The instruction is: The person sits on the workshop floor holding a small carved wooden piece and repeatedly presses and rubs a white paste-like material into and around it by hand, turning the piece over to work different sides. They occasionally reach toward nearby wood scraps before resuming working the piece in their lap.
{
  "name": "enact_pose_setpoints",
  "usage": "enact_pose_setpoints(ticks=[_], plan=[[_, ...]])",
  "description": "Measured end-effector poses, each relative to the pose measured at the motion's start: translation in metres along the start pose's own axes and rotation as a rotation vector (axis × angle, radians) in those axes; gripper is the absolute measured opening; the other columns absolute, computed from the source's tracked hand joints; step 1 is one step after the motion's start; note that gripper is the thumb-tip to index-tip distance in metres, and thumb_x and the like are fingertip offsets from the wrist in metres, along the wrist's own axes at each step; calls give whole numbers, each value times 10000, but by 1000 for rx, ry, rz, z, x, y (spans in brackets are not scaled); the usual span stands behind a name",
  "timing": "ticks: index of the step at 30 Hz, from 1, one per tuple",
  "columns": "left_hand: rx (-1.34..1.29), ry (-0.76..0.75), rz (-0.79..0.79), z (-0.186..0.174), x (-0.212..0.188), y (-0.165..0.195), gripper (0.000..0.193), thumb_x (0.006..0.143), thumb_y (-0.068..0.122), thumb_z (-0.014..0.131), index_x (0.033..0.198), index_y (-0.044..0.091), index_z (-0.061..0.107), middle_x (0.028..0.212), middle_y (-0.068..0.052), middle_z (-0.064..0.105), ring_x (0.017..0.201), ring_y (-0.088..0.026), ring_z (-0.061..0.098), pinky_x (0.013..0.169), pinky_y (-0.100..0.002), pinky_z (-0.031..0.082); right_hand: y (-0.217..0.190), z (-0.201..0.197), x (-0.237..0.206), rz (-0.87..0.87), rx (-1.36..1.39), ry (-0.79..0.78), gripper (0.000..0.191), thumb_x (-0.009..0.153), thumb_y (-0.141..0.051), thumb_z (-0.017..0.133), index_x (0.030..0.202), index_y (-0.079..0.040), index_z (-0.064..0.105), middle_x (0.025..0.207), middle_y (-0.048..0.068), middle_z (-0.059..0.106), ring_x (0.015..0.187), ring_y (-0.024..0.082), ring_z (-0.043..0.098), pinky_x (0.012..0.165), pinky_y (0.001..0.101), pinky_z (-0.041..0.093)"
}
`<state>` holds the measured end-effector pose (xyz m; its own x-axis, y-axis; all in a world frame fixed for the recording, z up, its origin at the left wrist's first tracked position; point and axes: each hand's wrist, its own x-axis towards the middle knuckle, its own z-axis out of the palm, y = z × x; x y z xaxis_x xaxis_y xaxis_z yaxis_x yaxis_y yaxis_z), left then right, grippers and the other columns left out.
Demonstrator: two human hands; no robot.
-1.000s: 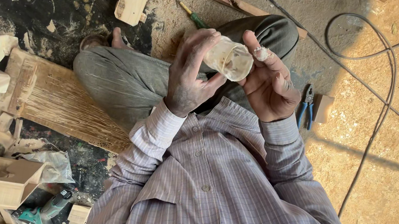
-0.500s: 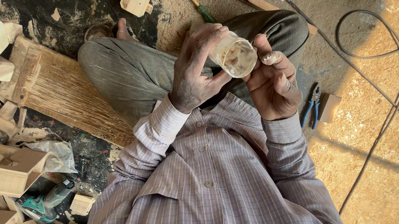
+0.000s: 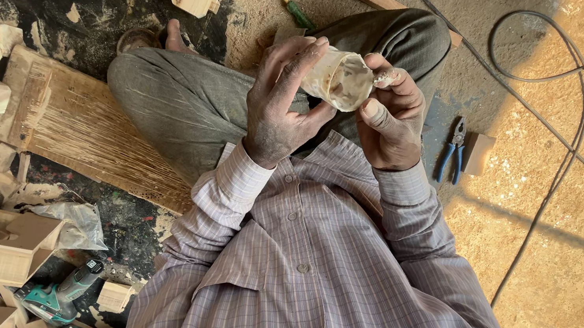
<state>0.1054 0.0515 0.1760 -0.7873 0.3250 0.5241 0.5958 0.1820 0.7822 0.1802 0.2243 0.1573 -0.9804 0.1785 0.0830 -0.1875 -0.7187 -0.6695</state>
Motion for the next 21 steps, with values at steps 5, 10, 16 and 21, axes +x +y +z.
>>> enact_pose_setpoints(ticks=[5,10,16,21], plan=[[34,60,-44,4,-6,3,767,782,68,931,1449,111,552,1391,-113,574,1310,-299,615,1078,-407,586,11,-3,-1,-45,-23,68,301,946,-29,830,1203,-67,679,1420,76,654,1257,182,633,1138,366,502],[46,111,-68,5,-12,5,764,782,77,947,1440,109,560,1384,-107,585,1299,-300,619,1071,-409,567,22,-3,-2,-76,-111,86,371,947,-73,841,1280,-28,683,1384,98,662,1243,189,645,1150,383,494],[-14,171,-71,-1,-10,1,718,785,31,909,1415,91,569,1386,-100,599,1308,-295,626,1069,-389,562,22,6,3,-74,-149,24,494,960,-161,819,1389,-36,607,1435,111,631,1342,200,611,1214,397,470],[42,212,-70,-12,-14,0,697,795,45,927,1393,68,569,1369,-102,603,1301,-310,611,1077,-397,538,16,6,6,53,-29,-28,482,1048,-284,704,1433,-42,546,1458,123,621,1327,221,610,1145,410,506]])
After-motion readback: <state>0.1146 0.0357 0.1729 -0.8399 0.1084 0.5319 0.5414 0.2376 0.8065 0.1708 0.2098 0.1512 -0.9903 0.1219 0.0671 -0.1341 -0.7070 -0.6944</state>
